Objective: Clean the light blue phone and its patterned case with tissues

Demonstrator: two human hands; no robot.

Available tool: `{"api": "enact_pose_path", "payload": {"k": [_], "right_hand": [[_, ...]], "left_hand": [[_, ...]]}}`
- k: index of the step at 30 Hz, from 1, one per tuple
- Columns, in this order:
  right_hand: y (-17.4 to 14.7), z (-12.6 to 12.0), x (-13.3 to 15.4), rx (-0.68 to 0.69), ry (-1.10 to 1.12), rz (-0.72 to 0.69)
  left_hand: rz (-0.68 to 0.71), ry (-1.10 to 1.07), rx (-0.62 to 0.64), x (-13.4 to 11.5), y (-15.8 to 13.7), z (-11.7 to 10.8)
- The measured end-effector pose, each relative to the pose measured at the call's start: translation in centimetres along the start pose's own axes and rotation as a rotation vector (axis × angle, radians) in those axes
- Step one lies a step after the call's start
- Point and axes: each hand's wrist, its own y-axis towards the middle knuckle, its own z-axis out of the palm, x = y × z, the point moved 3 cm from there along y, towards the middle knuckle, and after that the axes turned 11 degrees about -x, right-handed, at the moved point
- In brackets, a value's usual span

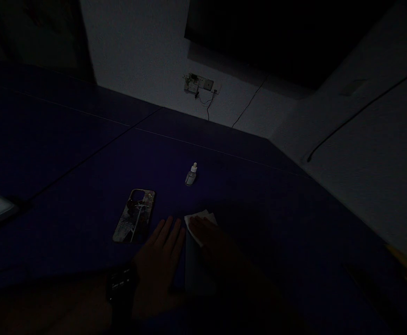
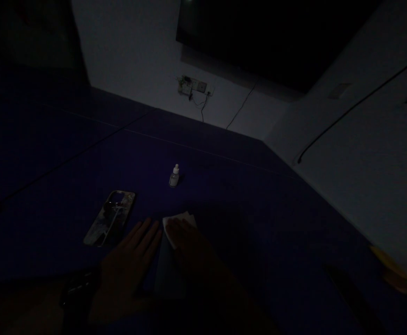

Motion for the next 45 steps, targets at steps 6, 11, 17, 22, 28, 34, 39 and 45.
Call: {"api": "enact_pose_path", "payload": {"k": [6, 11, 17, 22, 28, 34, 39, 45], "right_hand": [[-0.2, -0.9, 0.0, 0.050, 0.049, -0.030], [0.0, -0.7, 0.1, 0.000, 0.034, 0.032], [-0.3, -0.9, -0.2, 0.022, 0.077, -0.083], [-0.2, -1.2, 0.0, 0.032, 0.033, -0.016], [-0.2, -1.2, 0.1, 0.037, 0.029, 0.016], [0.3, -1.1, 0.7, 0.062, 0.042, -0.077], [-0.1, -1.3, 0.1, 0.037, 0.020, -0.019], [0.2, -1.2, 0.8, 0.075, 0.021, -0.081]], "left_hand": [[-0.025, -0.022, -0.021, 0.1, 0.0, -0.4], [-0.001, -0.012, 0.001, -0.1, -0.1, -0.5], [0.003, -0.016, 0.018, 0.2, -0.3, 0.0], [0.009, -0.036, -0.061, 0.5, -0.7, 0.7], [0.006, -0.030, -0.076, 0.4, -0.8, 0.9], [-0.006, -0.034, -0.055, 0.5, -0.7, 1.0], [-0.004, -0.046, -0.061, 0.6, -0.9, 1.5], [0.006, -0.037, -0.085, 0.6, -0.8, 1.1]]}}
